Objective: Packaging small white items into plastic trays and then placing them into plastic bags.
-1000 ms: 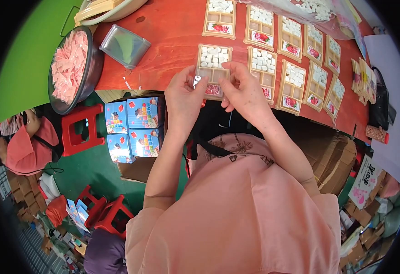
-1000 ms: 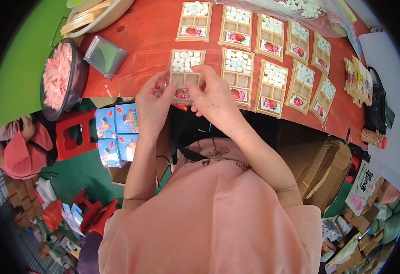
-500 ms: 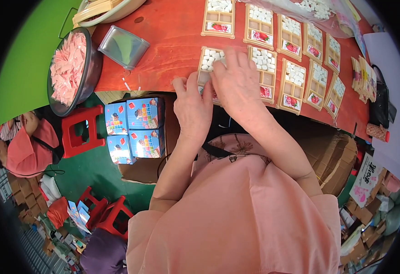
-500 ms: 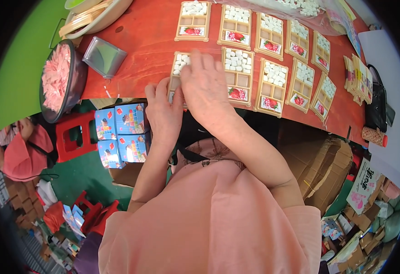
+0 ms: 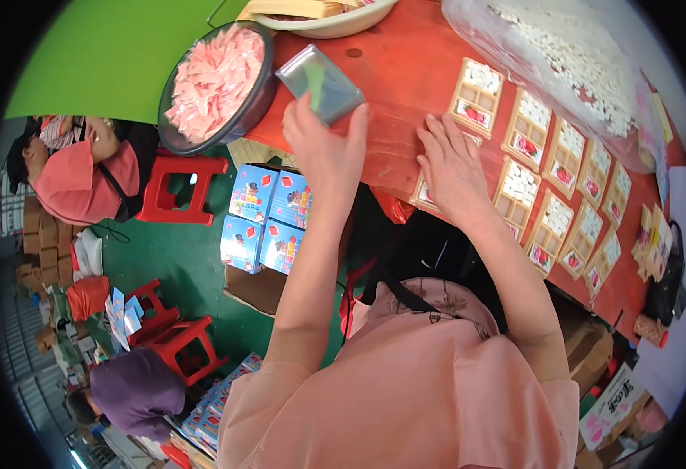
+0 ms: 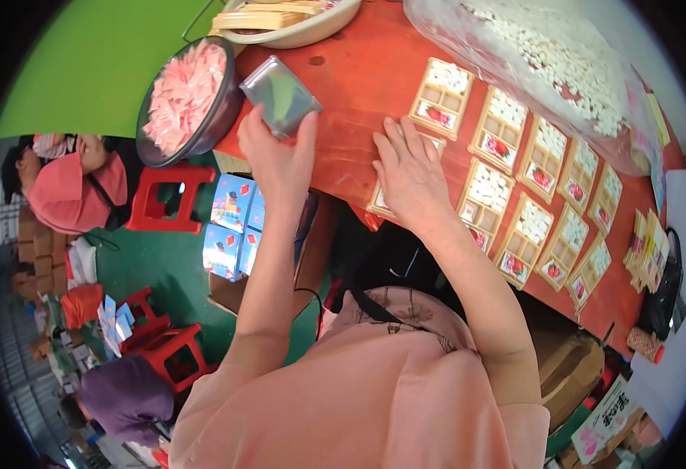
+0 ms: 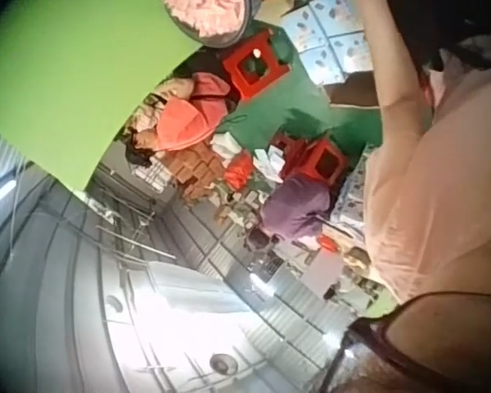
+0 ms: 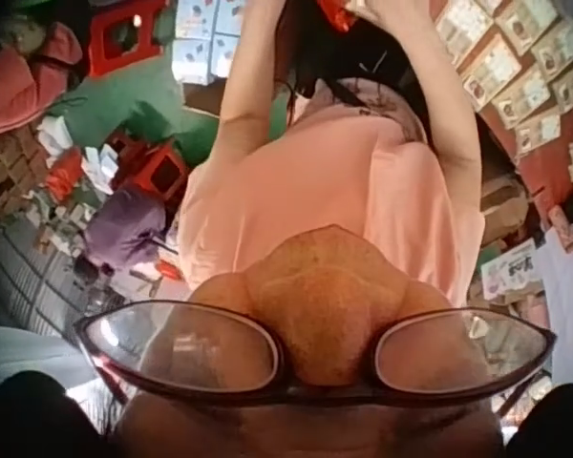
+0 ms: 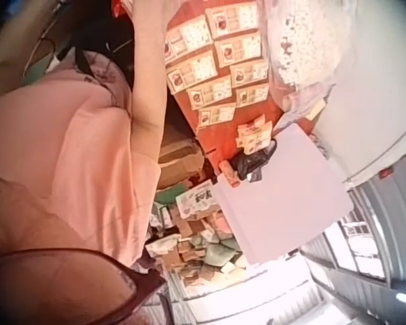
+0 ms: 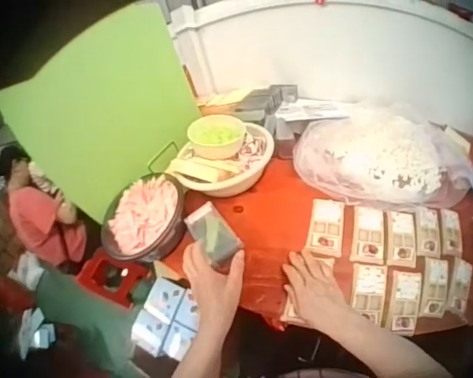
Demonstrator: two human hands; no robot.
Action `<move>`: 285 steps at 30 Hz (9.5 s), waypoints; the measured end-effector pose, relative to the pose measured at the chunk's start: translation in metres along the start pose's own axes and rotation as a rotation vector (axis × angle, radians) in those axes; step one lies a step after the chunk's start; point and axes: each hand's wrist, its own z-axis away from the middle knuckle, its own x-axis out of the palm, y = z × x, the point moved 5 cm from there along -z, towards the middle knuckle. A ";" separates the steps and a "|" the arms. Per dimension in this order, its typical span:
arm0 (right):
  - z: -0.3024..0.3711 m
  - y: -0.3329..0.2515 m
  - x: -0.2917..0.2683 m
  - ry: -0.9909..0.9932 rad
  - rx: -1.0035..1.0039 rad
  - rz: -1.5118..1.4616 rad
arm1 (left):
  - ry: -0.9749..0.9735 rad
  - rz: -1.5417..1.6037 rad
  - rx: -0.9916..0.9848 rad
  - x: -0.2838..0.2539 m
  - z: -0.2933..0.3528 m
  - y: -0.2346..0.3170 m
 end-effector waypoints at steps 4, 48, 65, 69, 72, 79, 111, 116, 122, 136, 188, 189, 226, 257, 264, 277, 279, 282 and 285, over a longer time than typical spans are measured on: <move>-0.001 -0.001 -0.009 0.001 -0.022 -0.056 | 0.011 -0.275 -0.027 0.030 -0.018 -0.005; 0.138 -0.001 -0.091 -0.038 0.474 -1.590 | -0.931 1.396 -0.656 -0.011 0.138 0.109; 0.174 0.026 -0.091 0.111 0.719 -1.597 | -1.177 1.481 -0.704 0.024 0.154 0.132; 0.175 0.023 -0.093 0.117 0.703 -1.601 | -1.218 1.493 -0.748 0.024 0.155 0.132; 0.171 0.019 -0.102 0.222 0.641 -1.313 | -1.203 1.465 -0.712 0.028 0.155 0.132; 0.167 0.015 -0.114 0.268 0.539 -1.104 | -1.124 1.447 -0.664 0.026 0.152 0.138; 0.178 0.058 -0.096 0.322 0.983 -1.201 | -1.119 1.329 -0.759 0.030 0.145 0.112; 0.173 0.077 -0.084 0.488 1.031 -1.144 | -1.122 1.325 -0.869 0.042 0.146 0.114; 0.174 0.071 -0.079 0.371 0.989 -1.095 | -1.058 1.305 -0.894 0.041 0.142 0.110; 0.134 0.012 -0.120 0.231 0.574 -1.390 | -1.135 1.448 -0.775 0.020 0.145 0.132; 0.150 0.021 -0.092 0.104 0.772 -1.570 | -1.365 1.354 -0.621 0.025 0.160 0.124; 0.147 0.019 -0.089 0.096 0.754 -1.575 | -1.349 1.352 -0.612 0.024 0.159 0.123; 0.141 0.032 -0.088 0.102 0.551 -1.662 | -1.242 1.008 -0.163 -0.002 0.166 0.146; 0.172 0.040 -0.075 0.152 0.889 -1.693 | -1.297 1.345 -0.653 0.023 0.209 0.145; 0.173 0.046 -0.097 0.204 0.635 -1.640 | -1.235 1.458 -0.783 0.016 0.190 0.151; 0.143 0.108 -0.073 0.002 0.953 -1.332 | -0.927 1.171 -0.702 0.027 0.144 0.129; 0.141 0.109 -0.072 -0.003 0.976 -1.301 | -0.927 1.169 -0.754 0.030 0.149 0.122; 0.145 0.110 -0.072 0.035 1.037 -1.283 | -0.824 0.997 -0.557 0.023 0.151 0.113; 0.151 0.113 -0.068 0.043 1.092 -1.224 | -0.853 1.059 -0.355 0.012 0.156 0.123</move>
